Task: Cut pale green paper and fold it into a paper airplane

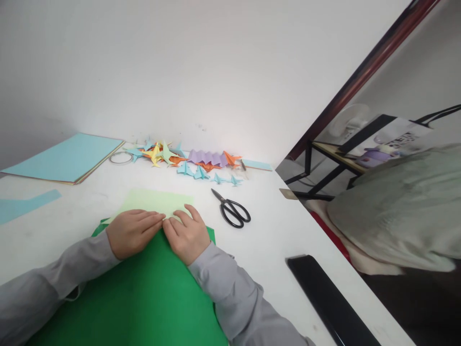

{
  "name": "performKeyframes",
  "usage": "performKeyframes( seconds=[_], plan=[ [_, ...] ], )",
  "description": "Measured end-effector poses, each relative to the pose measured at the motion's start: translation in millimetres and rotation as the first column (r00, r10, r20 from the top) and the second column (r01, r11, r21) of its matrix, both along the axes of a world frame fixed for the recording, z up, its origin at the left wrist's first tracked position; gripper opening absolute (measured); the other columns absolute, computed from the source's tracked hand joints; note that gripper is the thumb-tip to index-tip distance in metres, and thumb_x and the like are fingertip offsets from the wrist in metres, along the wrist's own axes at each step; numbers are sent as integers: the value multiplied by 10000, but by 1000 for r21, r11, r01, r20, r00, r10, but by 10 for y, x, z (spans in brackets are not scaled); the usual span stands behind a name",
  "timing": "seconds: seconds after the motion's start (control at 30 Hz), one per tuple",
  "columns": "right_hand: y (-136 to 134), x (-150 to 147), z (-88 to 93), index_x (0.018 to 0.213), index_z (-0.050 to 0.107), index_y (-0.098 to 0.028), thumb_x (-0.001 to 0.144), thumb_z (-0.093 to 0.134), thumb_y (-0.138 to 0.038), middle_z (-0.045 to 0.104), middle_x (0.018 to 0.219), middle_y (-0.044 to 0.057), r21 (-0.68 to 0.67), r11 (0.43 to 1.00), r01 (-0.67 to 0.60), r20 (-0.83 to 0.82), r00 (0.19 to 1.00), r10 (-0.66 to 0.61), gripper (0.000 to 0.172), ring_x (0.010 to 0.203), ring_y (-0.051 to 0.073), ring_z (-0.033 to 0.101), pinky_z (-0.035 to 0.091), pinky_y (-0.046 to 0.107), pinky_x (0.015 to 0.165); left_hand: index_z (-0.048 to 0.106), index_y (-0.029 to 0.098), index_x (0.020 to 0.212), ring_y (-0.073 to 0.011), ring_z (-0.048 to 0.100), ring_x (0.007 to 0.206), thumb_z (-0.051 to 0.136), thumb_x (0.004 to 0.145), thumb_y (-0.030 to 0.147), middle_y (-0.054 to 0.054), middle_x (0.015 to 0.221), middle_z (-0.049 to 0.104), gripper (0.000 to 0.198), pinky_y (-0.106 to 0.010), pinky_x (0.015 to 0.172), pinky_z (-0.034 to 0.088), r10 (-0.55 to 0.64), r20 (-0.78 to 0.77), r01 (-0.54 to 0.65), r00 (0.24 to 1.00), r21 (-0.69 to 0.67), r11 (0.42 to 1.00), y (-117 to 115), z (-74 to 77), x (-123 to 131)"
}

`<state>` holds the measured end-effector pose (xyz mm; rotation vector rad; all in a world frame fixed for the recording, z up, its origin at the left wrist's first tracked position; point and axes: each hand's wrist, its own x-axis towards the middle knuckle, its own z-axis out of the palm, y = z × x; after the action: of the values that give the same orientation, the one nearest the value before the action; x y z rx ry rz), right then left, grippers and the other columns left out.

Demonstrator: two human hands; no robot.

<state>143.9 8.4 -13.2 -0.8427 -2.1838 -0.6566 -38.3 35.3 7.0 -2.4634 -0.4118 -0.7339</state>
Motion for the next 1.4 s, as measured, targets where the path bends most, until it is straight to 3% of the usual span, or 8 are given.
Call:
performKeyframes(
  seconds=[0.33,0.53,0.63,0.73,0.83,0.93,1.2,1.4],
  plan=[
    [160,352,-45,876,620,-146,801,446,-13,692,700,41,59,982,177,-201,966,-163,231,703,161,637,402,288,628,660,211,782,-168,675,718,455,811,115,-28,837,737,228,-278,620,489,204,106,-215,973,108,971,293,187,-473],
    [226,447,-39,837,641,-162,868,477,-203,686,729,45,-121,961,250,-662,700,-266,172,622,146,613,443,257,590,698,219,756,-221,673,778,593,764,273,-51,816,733,118,-321,705,510,492,531,-234,689,-480,846,406,158,-573],
    [190,378,6,809,611,-173,870,466,-289,657,741,33,-276,958,75,-767,584,-267,195,661,147,599,459,261,610,700,168,820,-256,659,877,722,645,379,-93,890,720,275,-366,813,514,694,540,287,476,-842,458,319,99,-322],
    [100,249,36,797,583,-185,876,444,-370,597,667,8,-409,908,-93,-789,536,-301,245,593,135,555,434,248,540,643,132,1002,-292,603,1048,803,539,393,-159,1108,656,555,-399,891,488,793,418,717,443,-696,-34,187,52,-68],
    [7,136,41,825,563,-191,879,429,-434,475,530,-48,-497,837,-229,-815,454,-360,283,440,102,438,343,221,422,626,132,1055,-302,595,1062,823,522,377,-165,1151,636,618,-379,872,499,741,427,795,518,-561,-233,85,52,37],
    [-25,103,27,793,551,-186,868,439,-461,338,438,-92,-554,788,-270,-793,459,-401,306,368,77,304,244,209,380,636,139,1034,-320,642,960,835,516,287,-148,1075,677,574,-383,756,548,733,451,808,510,-543,-228,45,71,24],
    [62,181,-10,757,581,-161,830,463,-428,291,403,-101,-632,759,-159,-654,634,-412,300,385,69,260,228,210,409,687,102,862,-297,678,845,858,428,176,-117,886,730,473,-329,682,574,839,452,790,303,-611,44,107,49,-33],
    [62,181,-56,793,579,-163,832,461,-421,302,395,-104,-687,700,-194,-612,673,-414,286,382,70,263,226,208,407,639,146,1041,-293,686,813,789,552,146,-106,952,718,512,-381,660,586,881,383,866,277,-497,-56,93,114,-17]
  ],
)
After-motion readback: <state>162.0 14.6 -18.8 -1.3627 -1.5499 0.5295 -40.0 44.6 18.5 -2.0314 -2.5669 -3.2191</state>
